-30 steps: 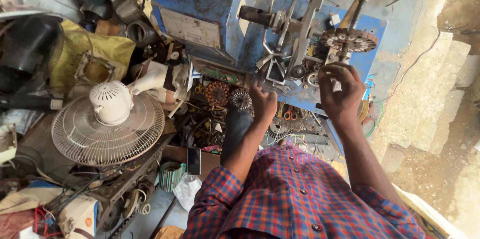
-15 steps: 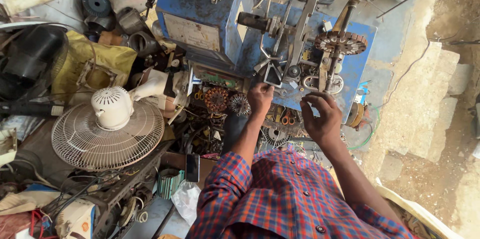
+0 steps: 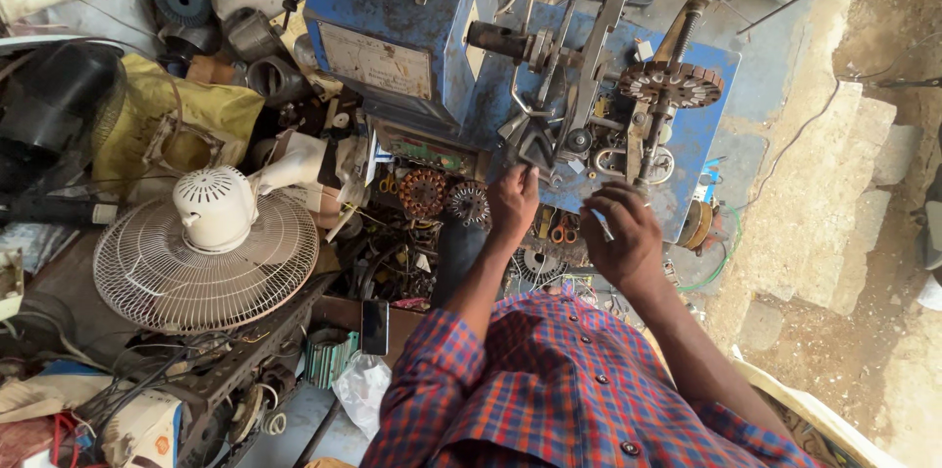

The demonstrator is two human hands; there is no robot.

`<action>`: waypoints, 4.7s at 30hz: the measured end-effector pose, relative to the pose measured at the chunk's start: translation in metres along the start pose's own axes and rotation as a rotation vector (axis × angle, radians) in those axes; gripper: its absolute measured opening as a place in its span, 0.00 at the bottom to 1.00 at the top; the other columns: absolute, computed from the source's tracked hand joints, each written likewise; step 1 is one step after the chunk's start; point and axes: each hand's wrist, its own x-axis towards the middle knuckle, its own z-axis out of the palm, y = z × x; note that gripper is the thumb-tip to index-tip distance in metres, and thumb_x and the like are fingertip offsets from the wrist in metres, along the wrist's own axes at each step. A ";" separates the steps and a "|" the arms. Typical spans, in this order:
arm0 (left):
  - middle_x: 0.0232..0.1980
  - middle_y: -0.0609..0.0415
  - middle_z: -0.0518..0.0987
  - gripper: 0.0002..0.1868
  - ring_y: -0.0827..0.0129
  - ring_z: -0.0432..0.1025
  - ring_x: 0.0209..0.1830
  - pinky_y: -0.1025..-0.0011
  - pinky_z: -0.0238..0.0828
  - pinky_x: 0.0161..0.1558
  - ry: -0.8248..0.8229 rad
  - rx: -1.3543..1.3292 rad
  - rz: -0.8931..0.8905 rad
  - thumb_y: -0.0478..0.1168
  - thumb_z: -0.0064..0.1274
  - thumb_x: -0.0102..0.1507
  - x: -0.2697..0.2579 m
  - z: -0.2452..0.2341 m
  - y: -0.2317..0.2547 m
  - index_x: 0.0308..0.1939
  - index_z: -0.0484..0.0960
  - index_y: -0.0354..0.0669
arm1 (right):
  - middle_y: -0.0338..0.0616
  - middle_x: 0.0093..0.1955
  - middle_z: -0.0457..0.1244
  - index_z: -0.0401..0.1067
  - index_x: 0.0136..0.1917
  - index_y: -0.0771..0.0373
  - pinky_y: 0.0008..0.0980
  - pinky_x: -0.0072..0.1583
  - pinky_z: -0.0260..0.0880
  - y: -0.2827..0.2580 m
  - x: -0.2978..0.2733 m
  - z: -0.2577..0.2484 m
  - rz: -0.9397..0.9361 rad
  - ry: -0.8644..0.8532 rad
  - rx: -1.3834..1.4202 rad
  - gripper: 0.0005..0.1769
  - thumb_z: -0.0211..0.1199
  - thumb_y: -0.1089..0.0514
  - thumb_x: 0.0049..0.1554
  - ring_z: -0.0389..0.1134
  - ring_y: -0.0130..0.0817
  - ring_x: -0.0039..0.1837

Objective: The person sits on the floor and uses a small metal tool to scrape or clean the surface of a circular copper-wound electrical component. They then place the component on a blue machine, insert a metal rod, and tighten it with a wrench.

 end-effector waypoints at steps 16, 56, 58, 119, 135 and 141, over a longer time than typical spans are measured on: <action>0.36 0.57 0.80 0.12 0.77 0.74 0.32 0.76 0.74 0.35 -0.539 -0.774 -0.223 0.40 0.56 0.68 -0.006 -0.137 0.118 0.55 0.79 0.44 | 0.51 0.45 0.64 0.67 0.56 0.63 0.47 0.44 0.70 0.007 0.019 0.023 -0.041 -0.472 0.101 0.18 0.67 0.65 0.53 0.70 0.54 0.45; 0.46 0.52 0.84 0.16 0.72 0.78 0.45 0.71 0.78 0.52 -0.491 -1.091 -0.097 0.26 0.63 0.65 0.018 -0.066 0.110 0.56 0.82 0.38 | 0.53 0.49 0.66 0.74 0.59 0.62 0.45 0.44 0.73 -0.032 0.072 -0.038 -0.040 -0.323 -0.131 0.22 0.70 0.63 0.50 0.72 0.54 0.45; 0.46 0.53 0.83 0.15 0.74 0.77 0.45 0.72 0.77 0.50 -0.492 -1.147 -0.110 0.26 0.63 0.65 0.016 -0.066 0.105 0.53 0.82 0.40 | 0.54 0.50 0.66 0.73 0.60 0.62 0.44 0.44 0.74 -0.033 0.070 -0.037 -0.019 -0.329 -0.144 0.22 0.68 0.66 0.52 0.72 0.53 0.46; 0.41 0.55 0.85 0.08 0.78 0.78 0.40 0.78 0.78 0.42 -0.380 -0.625 0.108 0.34 0.60 0.68 0.015 -0.082 0.151 0.51 0.82 0.38 | 0.52 0.43 0.70 0.76 0.56 0.67 0.35 0.45 0.72 -0.005 0.045 -0.032 0.243 -0.146 0.148 0.11 0.64 0.62 0.61 0.75 0.37 0.44; 0.44 0.54 0.82 0.13 0.73 0.79 0.44 0.75 0.80 0.49 -0.397 -0.478 0.333 0.35 0.60 0.67 0.022 -0.100 0.184 0.54 0.78 0.38 | 0.49 0.44 0.70 0.75 0.56 0.69 0.31 0.44 0.75 -0.011 0.046 -0.042 0.324 -0.134 0.281 0.09 0.63 0.62 0.63 0.75 0.33 0.45; 0.46 0.53 0.85 0.12 0.74 0.80 0.45 0.74 0.82 0.50 -0.551 -0.743 0.185 0.32 0.65 0.63 0.028 -0.107 0.190 0.50 0.83 0.37 | 0.50 0.46 0.70 0.75 0.57 0.69 0.30 0.45 0.77 -0.018 0.047 -0.053 0.315 -0.176 0.330 0.11 0.61 0.66 0.61 0.76 0.34 0.46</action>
